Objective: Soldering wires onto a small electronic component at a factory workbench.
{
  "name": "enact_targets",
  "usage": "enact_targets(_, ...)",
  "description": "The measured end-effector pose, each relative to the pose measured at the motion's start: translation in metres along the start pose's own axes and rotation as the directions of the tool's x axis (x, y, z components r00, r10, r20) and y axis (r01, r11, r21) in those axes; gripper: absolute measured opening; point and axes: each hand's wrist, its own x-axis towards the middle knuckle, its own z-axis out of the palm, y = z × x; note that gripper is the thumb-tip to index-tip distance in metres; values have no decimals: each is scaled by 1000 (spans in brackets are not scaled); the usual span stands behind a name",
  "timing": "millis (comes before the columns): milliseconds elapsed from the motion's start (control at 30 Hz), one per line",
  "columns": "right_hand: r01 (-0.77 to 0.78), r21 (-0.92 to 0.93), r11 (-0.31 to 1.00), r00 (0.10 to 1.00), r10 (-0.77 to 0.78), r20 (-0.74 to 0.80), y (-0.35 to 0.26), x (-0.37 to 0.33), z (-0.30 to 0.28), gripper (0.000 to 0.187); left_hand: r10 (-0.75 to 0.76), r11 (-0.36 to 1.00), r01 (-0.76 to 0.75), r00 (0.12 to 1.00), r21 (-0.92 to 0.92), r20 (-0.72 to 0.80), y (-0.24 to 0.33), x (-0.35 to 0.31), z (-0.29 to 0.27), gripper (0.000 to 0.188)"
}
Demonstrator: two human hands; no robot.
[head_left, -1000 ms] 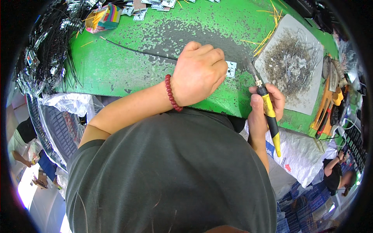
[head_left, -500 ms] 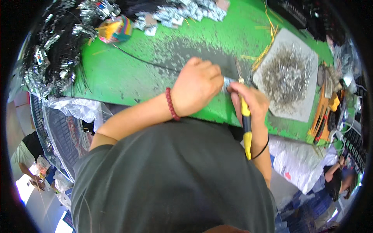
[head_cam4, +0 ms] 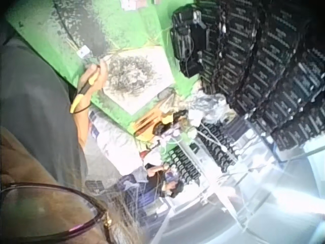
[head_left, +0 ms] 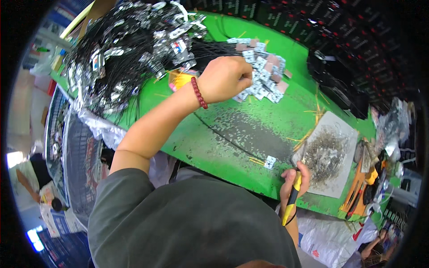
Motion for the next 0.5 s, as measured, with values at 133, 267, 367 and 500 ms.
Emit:
enact_targets(133,43,-23,999,999,-43,13,-2,10,6,23,69,997,-70,997,41,27,-13,33,10,12)
enact_targets(267,-21,50,999,999,19,26,-3,13,9,23,-122,805,205,975,556,-184,-57,52,-36,21)
enact_targets(367,-83,67,994,997,83,-1,-1,4,3,27,-573,508,338,819,792,18,-90,44,-93,30)
enact_targets(500,-128,112,985,992,128,9,-3,7,2,29,-634,646,438,764,625,120,-107,6,-105,64)
